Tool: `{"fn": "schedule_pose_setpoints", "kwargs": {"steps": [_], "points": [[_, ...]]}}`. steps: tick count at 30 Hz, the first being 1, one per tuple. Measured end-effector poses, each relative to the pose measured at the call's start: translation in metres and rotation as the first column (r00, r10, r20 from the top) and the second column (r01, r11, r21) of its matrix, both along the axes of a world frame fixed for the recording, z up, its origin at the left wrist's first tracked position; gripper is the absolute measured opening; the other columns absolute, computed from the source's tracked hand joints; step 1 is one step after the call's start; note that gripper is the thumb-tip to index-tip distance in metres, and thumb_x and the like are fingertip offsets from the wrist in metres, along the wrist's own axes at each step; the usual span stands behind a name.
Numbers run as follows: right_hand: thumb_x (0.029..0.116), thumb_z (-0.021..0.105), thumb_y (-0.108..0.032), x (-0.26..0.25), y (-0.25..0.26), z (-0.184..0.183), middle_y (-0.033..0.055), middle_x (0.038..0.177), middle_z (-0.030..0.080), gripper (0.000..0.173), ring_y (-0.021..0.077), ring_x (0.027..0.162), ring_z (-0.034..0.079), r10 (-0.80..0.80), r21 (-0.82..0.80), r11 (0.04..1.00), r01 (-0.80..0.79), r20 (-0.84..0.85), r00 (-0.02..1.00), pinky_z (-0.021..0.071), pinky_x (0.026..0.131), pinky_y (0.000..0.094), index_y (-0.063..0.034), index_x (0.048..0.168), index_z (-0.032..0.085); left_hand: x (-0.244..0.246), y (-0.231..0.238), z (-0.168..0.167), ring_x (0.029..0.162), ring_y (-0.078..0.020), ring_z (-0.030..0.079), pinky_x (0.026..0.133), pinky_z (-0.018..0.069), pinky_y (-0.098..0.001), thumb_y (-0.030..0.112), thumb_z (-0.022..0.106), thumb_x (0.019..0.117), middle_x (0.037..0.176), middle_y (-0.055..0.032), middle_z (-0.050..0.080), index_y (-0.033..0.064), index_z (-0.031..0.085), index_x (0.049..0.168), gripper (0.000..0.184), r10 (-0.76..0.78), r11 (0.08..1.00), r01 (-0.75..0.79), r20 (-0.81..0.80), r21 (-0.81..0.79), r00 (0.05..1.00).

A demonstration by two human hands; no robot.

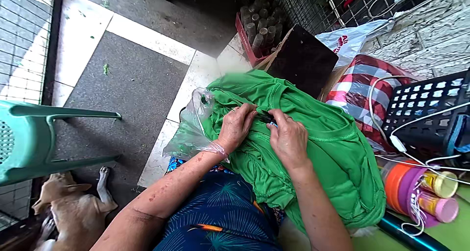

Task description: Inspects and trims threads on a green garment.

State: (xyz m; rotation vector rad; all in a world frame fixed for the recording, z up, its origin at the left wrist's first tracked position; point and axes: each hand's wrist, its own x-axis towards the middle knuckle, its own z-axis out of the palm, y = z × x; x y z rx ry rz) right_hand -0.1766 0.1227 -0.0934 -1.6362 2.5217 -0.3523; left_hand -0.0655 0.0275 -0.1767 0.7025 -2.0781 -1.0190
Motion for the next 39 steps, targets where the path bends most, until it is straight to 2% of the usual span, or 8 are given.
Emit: {"fn": "schedule_pose_setpoints", "kwargs": {"steps": [6, 15, 20, 26, 31, 34, 37, 39], "points": [[0.0931, 0.065, -0.001, 0.004, -0.003, -0.006, 0.0234, 0.092, 0.071, 0.027, 0.0424, 0.083, 0.071, 0.001, -0.008, 1.000, -0.001, -0.066, 0.998, 0.0526, 0.070, 0.0573, -0.0007, 0.119, 0.069, -0.001, 0.005, -0.008, 0.089, -0.0279, 0.073, 0.086, 0.0567, -0.0402, 0.005, 0.060, 0.0987, 0.097, -0.0154, 0.075, -0.0046, 0.071, 0.109, 0.019, 0.010, 0.998, -0.014, -0.062, -0.060, 0.998], [0.0957, 0.062, -0.002, 0.002, -0.004, -0.013, 0.0209, 0.082, 0.069, 0.023, 0.0394, 0.074, 0.070, 0.033, -0.013, 0.999, -0.035, -0.125, 0.992, 0.0513, 0.063, 0.0535, -0.0037, 0.116, 0.073, 0.000, 0.004, -0.013, 0.098, -0.0316, 0.074, 0.089, 0.0570, -0.0417, 0.006, 0.059, 0.0991, 0.111, -0.0184, 0.075, -0.0049, 0.073, 0.103, 0.017, -0.013, 0.997, 0.007, -0.069, -0.077, 0.998], [0.0995, 0.063, -0.006, -0.006, -0.003, -0.002, 0.0246, 0.096, 0.071, 0.027, 0.0435, 0.084, 0.071, -0.085, -0.004, 0.996, 0.087, 0.179, 0.980, 0.0541, 0.071, 0.0605, 0.0010, 0.126, 0.064, 0.010, -0.002, 0.002, 0.098, -0.0191, 0.074, 0.090, 0.0574, -0.0342, 0.010, 0.051, 0.1067, 0.109, -0.0160, 0.074, -0.0035, 0.059, 0.111, 0.016, 0.009, 0.968, -0.003, -0.021, 0.250, 1.000], [0.1006, 0.063, -0.009, -0.017, -0.006, 0.024, 0.0146, 0.086, 0.064, 0.029, 0.0263, 0.069, 0.060, -0.110, -0.025, 0.991, 0.128, 0.364, 0.925, 0.0493, 0.063, 0.0462, -0.0018, 0.128, 0.058, 0.011, -0.008, 0.007, 0.084, -0.0165, 0.072, 0.081, 0.0581, -0.0324, 0.011, 0.056, 0.1051, 0.096, -0.0135, 0.073, -0.0009, 0.064, 0.110, 0.016, -0.002, 0.959, 0.011, -0.032, 0.284, 0.999], [0.0916, 0.077, -0.020, -0.023, -0.034, 0.022, 0.0218, 0.116, 0.067, 0.050, 0.0372, 0.100, 0.068, -0.075, 0.061, 0.997, 0.058, 0.353, 0.933, 0.0538, 0.080, 0.0569, -0.0015, 0.134, 0.058, 0.012, -0.009, 0.005, 0.082, -0.0134, 0.069, 0.078, 0.0565, -0.0300, 0.013, 0.055, 0.1057, 0.094, -0.0124, 0.071, -0.0001, 0.065, 0.109, 0.017, -0.019, 0.949, 0.029, -0.036, 0.315, 0.999], [0.0912, 0.079, -0.022, -0.030, -0.046, 0.000, 0.0230, 0.113, 0.068, 0.054, 0.0367, 0.101, 0.067, -0.176, 0.191, 0.977, 0.095, 0.470, 0.865, 0.0528, 0.088, 0.0573, 0.0005, 0.136, 0.058, 0.019, -0.011, 0.007, 0.088, -0.0065, 0.070, 0.085, 0.0571, -0.0266, 0.016, 0.047, 0.1094, 0.104, -0.0090, 0.071, -0.0012, 0.059, 0.115, 0.022, -0.015, 0.792, 0.079, -0.110, 0.606, 0.994], [0.0955, 0.073, -0.017, -0.023, -0.040, -0.002, 0.0250, 0.116, 0.065, 0.039, 0.0358, 0.104, 0.065, -0.166, 0.039, 0.985, 0.169, 0.496, 0.852, 0.0518, 0.089, 0.0530, 0.0034, 0.127, 0.061, 0.030, -0.017, 0.017, 0.081, -0.0017, 0.066, 0.079, 0.0551, -0.0206, 0.018, 0.042, 0.1104, 0.096, 0.0019, 0.068, 0.0090, 0.055, 0.109, 0.016, 0.063, 0.517, 0.139, -0.200, 0.844, 0.978], [0.0960, 0.070, -0.017, -0.024, -0.038, -0.005, 0.0211, 0.112, 0.067, 0.034, 0.0280, 0.102, 0.065, -0.114, -0.085, 0.980, 0.179, 0.501, 0.858, 0.0531, 0.090, 0.0438, 0.0040, 0.121, 0.064, 0.037, -0.017, 0.021, 0.079, -0.0029, 0.066, 0.078, 0.0560, -0.0208, 0.015, 0.040, 0.1101, 0.093, 0.0027, 0.069, 0.0112, 0.056, 0.105, 0.017, 0.060, 0.447, 0.207, -0.260, 0.870, 0.964]]}}
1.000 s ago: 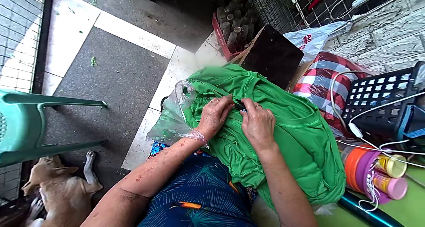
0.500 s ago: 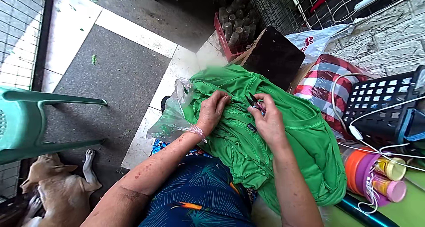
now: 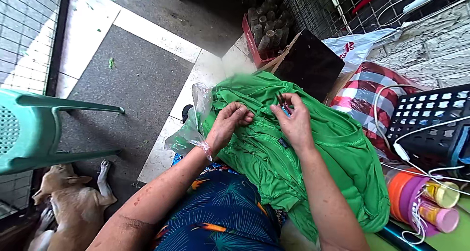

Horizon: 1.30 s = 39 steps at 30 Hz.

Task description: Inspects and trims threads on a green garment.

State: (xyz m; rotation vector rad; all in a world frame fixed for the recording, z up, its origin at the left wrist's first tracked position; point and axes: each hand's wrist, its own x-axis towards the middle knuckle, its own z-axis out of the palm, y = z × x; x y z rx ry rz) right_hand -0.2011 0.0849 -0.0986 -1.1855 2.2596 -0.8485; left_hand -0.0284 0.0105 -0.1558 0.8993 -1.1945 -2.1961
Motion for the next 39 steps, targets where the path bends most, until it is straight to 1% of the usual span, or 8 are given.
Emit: {"fn": "schedule_pose_setpoints", "kwargs": {"steps": [6, 11, 14, 19, 23, 29, 34, 39], "points": [[0.0989, 0.067, -0.015, -0.007, 0.001, -0.003, 0.0190, 0.108, 0.069, 0.030, 0.0233, 0.095, 0.065, 0.000, 0.073, 0.997, -0.005, 0.073, 0.997, 0.0520, 0.088, 0.0404, 0.0058, 0.121, 0.065, 0.006, 0.009, -0.009, 0.078, -0.0037, 0.066, 0.078, 0.0559, -0.0222, 0.013, 0.038, 0.1094, 0.089, 0.0013, 0.068, 0.0080, 0.056, 0.101, 0.020, -0.036, 0.991, 0.038, 0.018, -0.130, 0.999], [0.0986, 0.068, -0.011, -0.007, 0.001, 0.002, 0.0151, 0.103, 0.069, 0.024, 0.0169, 0.088, 0.062, -0.007, 0.152, 0.988, -0.014, 0.137, 0.991, 0.0500, 0.082, 0.0347, 0.0036, 0.118, 0.068, -0.002, 0.009, 0.001, 0.076, -0.0064, 0.066, 0.075, 0.0570, -0.0248, 0.015, 0.056, 0.1055, 0.092, -0.0065, 0.067, 0.0001, 0.064, 0.109, 0.018, 0.041, 0.904, 0.051, 0.205, -0.424, 0.978], [0.0977, 0.068, -0.011, -0.006, 0.002, 0.001, 0.0142, 0.102, 0.069, 0.022, 0.0157, 0.088, 0.062, -0.004, 0.130, 0.991, -0.013, 0.135, 0.991, 0.0500, 0.082, 0.0331, 0.0033, 0.115, 0.069, -0.010, 0.006, 0.005, 0.075, -0.0150, 0.067, 0.073, 0.0584, -0.0335, 0.015, 0.060, 0.1037, 0.095, -0.0126, 0.069, 0.0009, 0.068, 0.110, 0.017, 0.052, 0.815, 0.128, 0.291, -0.565, 0.955], [0.0982, 0.067, -0.010, -0.005, 0.004, -0.001, 0.0147, 0.104, 0.068, 0.020, 0.0182, 0.091, 0.061, 0.023, 0.124, 0.992, -0.038, 0.118, 0.993, 0.0487, 0.084, 0.0355, 0.0027, 0.113, 0.070, -0.018, 0.009, 0.014, 0.069, -0.0196, 0.063, 0.068, 0.0535, -0.0395, 0.027, 0.067, 0.1005, 0.082, -0.0112, 0.068, 0.0017, 0.072, 0.099, 0.026, 0.038, 0.752, 0.247, 0.415, -0.611, 0.909], [0.0990, 0.063, -0.005, -0.004, 0.005, -0.002, 0.0177, 0.104, 0.069, 0.016, 0.0230, 0.097, 0.064, 0.037, 0.102, 0.994, -0.045, 0.075, 0.996, 0.0495, 0.089, 0.0398, 0.0045, 0.109, 0.070, -0.015, 0.008, 0.008, 0.082, -0.0188, 0.067, 0.078, 0.0547, -0.0356, 0.012, 0.067, 0.0978, 0.090, -0.0124, 0.070, 0.0005, 0.073, 0.093, 0.014, 0.030, 0.686, 0.206, 0.310, -0.698, 0.950], [0.0983, 0.062, -0.004, -0.005, 0.004, -0.004, 0.0185, 0.101, 0.069, 0.014, 0.0251, 0.095, 0.065, 0.042, 0.049, 0.998, -0.044, 0.041, 0.998, 0.0498, 0.088, 0.0415, 0.0043, 0.105, 0.071, -0.008, 0.009, -0.010, 0.078, -0.0079, 0.064, 0.076, 0.0525, -0.0211, 0.010, 0.068, 0.0945, 0.085, -0.0075, 0.069, 0.0004, 0.076, 0.092, 0.012, 0.033, 0.650, 0.077, 0.129, -0.756, 0.991], [0.1001, 0.065, -0.019, -0.009, -0.002, -0.011, 0.0153, 0.095, 0.069, 0.023, 0.0212, 0.086, 0.064, 0.137, 0.045, 0.989, -0.139, 0.032, 0.990, 0.0499, 0.081, 0.0402, 0.0034, 0.102, 0.071, -0.016, 0.013, -0.015, 0.092, -0.0146, 0.066, 0.087, 0.0539, -0.0253, 0.004, 0.070, 0.0909, 0.100, -0.0140, 0.068, -0.0017, 0.075, 0.090, 0.007, 0.072, 0.604, 0.003, 0.058, -0.797, 0.996], [0.1009, 0.065, -0.020, -0.009, -0.008, -0.011, 0.0193, 0.093, 0.068, 0.027, 0.0297, 0.088, 0.064, 0.087, 0.146, 0.986, -0.083, -0.018, 0.996, 0.0488, 0.082, 0.0500, 0.0061, 0.100, 0.070, -0.023, 0.014, -0.013, 0.097, -0.0170, 0.067, 0.090, 0.0534, -0.0257, 0.002, 0.070, 0.0904, 0.104, -0.0159, 0.069, -0.0014, 0.075, 0.090, 0.006, 0.073, 0.593, 0.018, 0.076, -0.805, 0.994]]}}
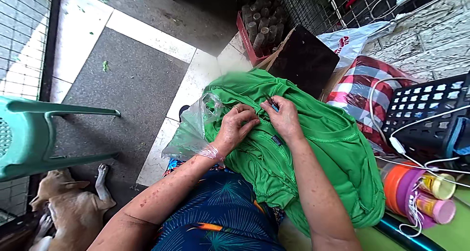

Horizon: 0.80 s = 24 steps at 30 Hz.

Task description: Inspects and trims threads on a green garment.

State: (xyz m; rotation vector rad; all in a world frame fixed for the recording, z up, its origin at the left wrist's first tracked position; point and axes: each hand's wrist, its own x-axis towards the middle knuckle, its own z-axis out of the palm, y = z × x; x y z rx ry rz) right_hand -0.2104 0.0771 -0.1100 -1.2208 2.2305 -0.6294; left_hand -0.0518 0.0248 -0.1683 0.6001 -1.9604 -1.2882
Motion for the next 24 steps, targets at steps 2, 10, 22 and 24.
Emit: {"fn": "schedule_pose_setpoints", "kwargs": {"steps": [2, 10, 22, 24], "points": [[0.0978, 0.069, -0.018, 0.003, 0.005, 0.004, 0.0218, 0.100, 0.068, 0.027, 0.0326, 0.092, 0.065, -0.021, -0.051, 0.999, 0.018, -0.041, 0.999, 0.0502, 0.083, 0.0516, 0.0067, 0.107, 0.069, -0.002, 0.001, 0.000, 0.098, -0.0180, 0.068, 0.090, 0.0537, -0.0264, 0.002, 0.070, 0.0908, 0.105, -0.0166, 0.070, -0.0017, 0.075, 0.091, 0.006, 0.010, 1.000, -0.010, 0.009, 0.008, 1.000], [0.0879, 0.072, 0.002, -0.003, 0.037, 0.023, 0.0191, 0.105, 0.073, 0.028, 0.0357, 0.094, 0.072, 0.233, -0.161, 0.944, -0.287, -0.291, 0.928, 0.0539, 0.080, 0.0571, -0.0001, 0.116, 0.071, -0.002, 0.003, 0.001, 0.098, -0.0188, 0.068, 0.090, 0.0546, -0.0275, 0.003, 0.070, 0.0909, 0.105, -0.0169, 0.069, -0.0011, 0.075, 0.091, 0.007, 0.011, 1.000, -0.011, 0.018, 0.019, 1.000], [0.0890, 0.070, 0.003, 0.003, 0.035, 0.019, 0.0193, 0.101, 0.074, 0.023, 0.0378, 0.091, 0.072, 0.273, -0.044, 0.946, -0.321, -0.428, 0.862, 0.0514, 0.075, 0.0554, -0.0040, 0.110, 0.075, -0.006, 0.005, 0.002, 0.100, -0.0196, 0.067, 0.091, 0.0531, -0.0281, 0.005, 0.071, 0.0902, 0.105, -0.0167, 0.070, -0.0005, 0.075, 0.089, 0.007, 0.026, 1.000, -0.026, 0.054, 0.002, 0.998], [0.0896, 0.069, 0.003, 0.004, 0.035, 0.018, 0.0190, 0.099, 0.074, 0.023, 0.0374, 0.090, 0.072, 0.270, -0.041, 0.947, -0.320, -0.438, 0.857, 0.0513, 0.075, 0.0547, -0.0039, 0.110, 0.075, -0.006, 0.005, 0.002, 0.100, -0.0190, 0.067, 0.090, 0.0531, -0.0275, 0.005, 0.071, 0.0904, 0.105, -0.0161, 0.070, 0.0000, 0.075, 0.089, 0.007, 0.023, 1.000, -0.023, 0.063, -0.003, 0.998]]}}
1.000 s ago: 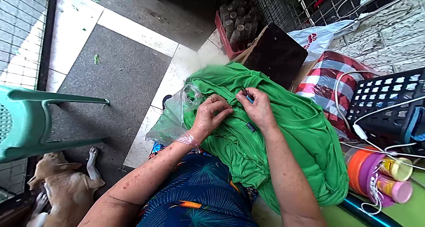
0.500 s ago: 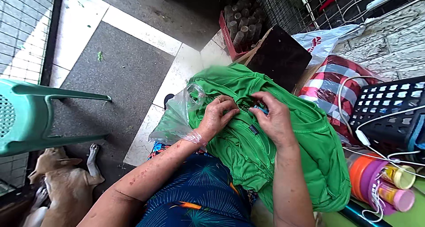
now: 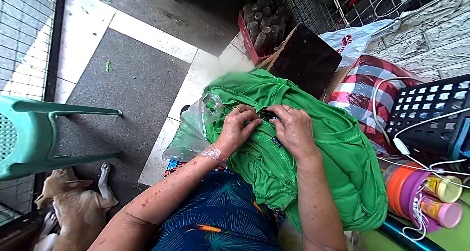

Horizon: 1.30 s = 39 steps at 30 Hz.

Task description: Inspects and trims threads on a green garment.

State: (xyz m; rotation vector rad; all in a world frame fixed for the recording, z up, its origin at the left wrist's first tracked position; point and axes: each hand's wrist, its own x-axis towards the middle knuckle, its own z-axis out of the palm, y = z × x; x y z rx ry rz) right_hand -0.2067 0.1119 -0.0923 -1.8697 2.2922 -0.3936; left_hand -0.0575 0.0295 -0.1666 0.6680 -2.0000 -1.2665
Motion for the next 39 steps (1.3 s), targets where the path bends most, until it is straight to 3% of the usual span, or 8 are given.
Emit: {"fn": "schedule_pose_setpoints", "kwargs": {"steps": [16, 27, 34, 39], "points": [[0.0903, 0.068, 0.002, -0.001, 0.000, -0.003, 0.0181, 0.093, 0.072, 0.021, 0.0368, 0.086, 0.071, 0.000, -0.020, 1.000, 0.000, -0.006, 1.000, 0.0503, 0.073, 0.0543, -0.0041, 0.108, 0.076, 0.000, 0.001, 0.002, 0.094, -0.0185, 0.068, 0.086, 0.0551, -0.0270, 0.005, 0.070, 0.0915, 0.107, -0.0176, 0.069, -0.0014, 0.074, 0.089, 0.008, 0.012, 1.000, -0.013, 0.014, 0.016, 1.000], [0.0919, 0.067, 0.002, -0.004, 0.000, -0.005, 0.0178, 0.094, 0.073, 0.018, 0.0368, 0.086, 0.071, 0.015, -0.018, 1.000, -0.015, 0.021, 1.000, 0.0506, 0.073, 0.0540, -0.0044, 0.106, 0.075, 0.000, -0.001, 0.000, 0.098, -0.0198, 0.068, 0.089, 0.0539, -0.0279, 0.005, 0.071, 0.0906, 0.107, -0.0173, 0.070, -0.0005, 0.075, 0.089, 0.007, -0.013, 1.000, 0.014, 0.012, -0.004, 1.000], [0.0865, 0.071, 0.005, -0.009, 0.002, -0.001, 0.0181, 0.099, 0.073, 0.025, 0.0365, 0.089, 0.071, 0.031, 0.030, 0.999, -0.033, 0.081, 0.996, 0.0502, 0.075, 0.0559, -0.0046, 0.109, 0.075, 0.001, -0.002, -0.001, 0.099, -0.0195, 0.068, 0.090, 0.0535, -0.0284, 0.005, 0.070, 0.0913, 0.108, -0.0172, 0.070, -0.0009, 0.075, 0.088, 0.008, -0.015, 1.000, 0.015, 0.010, 0.011, 1.000], [0.0898, 0.070, 0.002, -0.007, 0.000, -0.004, 0.0186, 0.099, 0.073, 0.021, 0.0367, 0.090, 0.071, 0.049, 0.030, 0.998, -0.051, 0.051, 0.997, 0.0506, 0.074, 0.0548, -0.0054, 0.109, 0.076, 0.000, -0.001, -0.002, 0.099, -0.0192, 0.068, 0.089, 0.0535, -0.0274, 0.005, 0.071, 0.0904, 0.106, -0.0174, 0.069, -0.0011, 0.075, 0.088, 0.008, -0.011, 1.000, 0.011, 0.007, -0.007, 1.000]]}}
